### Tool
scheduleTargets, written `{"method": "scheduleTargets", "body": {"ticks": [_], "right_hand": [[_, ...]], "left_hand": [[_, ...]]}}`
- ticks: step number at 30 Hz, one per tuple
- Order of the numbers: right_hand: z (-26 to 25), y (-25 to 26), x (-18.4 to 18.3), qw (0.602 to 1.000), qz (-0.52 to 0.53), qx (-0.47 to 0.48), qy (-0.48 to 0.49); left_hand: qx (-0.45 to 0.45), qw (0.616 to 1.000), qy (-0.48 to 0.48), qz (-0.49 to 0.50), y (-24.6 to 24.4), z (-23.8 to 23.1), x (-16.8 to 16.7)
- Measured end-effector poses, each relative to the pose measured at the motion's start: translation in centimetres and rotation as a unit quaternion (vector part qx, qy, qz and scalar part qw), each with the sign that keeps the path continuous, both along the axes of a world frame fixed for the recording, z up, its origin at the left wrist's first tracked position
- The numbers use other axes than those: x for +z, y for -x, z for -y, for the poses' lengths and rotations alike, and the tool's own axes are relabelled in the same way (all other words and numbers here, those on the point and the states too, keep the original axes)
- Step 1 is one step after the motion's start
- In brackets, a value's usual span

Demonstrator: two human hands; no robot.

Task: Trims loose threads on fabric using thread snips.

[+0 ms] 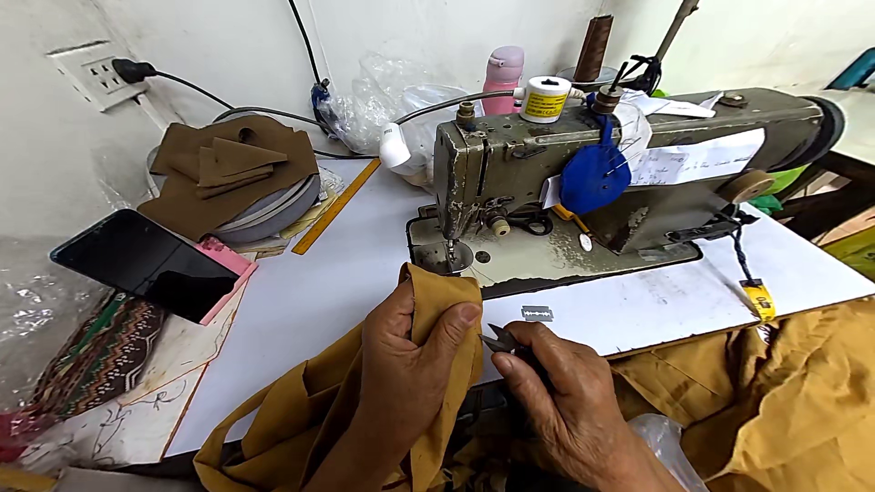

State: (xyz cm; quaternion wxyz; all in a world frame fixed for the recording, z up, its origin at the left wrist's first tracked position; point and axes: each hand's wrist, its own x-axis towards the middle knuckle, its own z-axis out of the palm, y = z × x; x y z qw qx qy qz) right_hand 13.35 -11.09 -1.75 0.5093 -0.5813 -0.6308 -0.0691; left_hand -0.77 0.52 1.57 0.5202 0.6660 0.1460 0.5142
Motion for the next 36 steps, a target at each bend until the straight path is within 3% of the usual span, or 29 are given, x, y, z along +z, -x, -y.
{"method": "scheduleTargets", "body": {"ticks": [6,13,28,36], "right_hand": [[0.1,2.3,-0.2,0.994,-0.106,0.037,0.007],[-0.4,2.1,-0.1,0.992,-0.124,0.000,0.020],[-0.3,1.9,-0.3,0.992,-0.119,0.006,0.031],[-0.2,1.7,-0.4,0.986,-0.165,0.016,0.027]], "left_hand": [[0.061,0.997,-0.005,0.051,-0.7,1.1,-0.6],[0.062,0.992,0.013,0.104,-0.9,1.3,-1.3],[0.050,0.994,0.010,0.102,-1.0,1.2,-1.3],[0.055,0.994,0.009,0.094,-0.9,1.2,-1.3]]}}
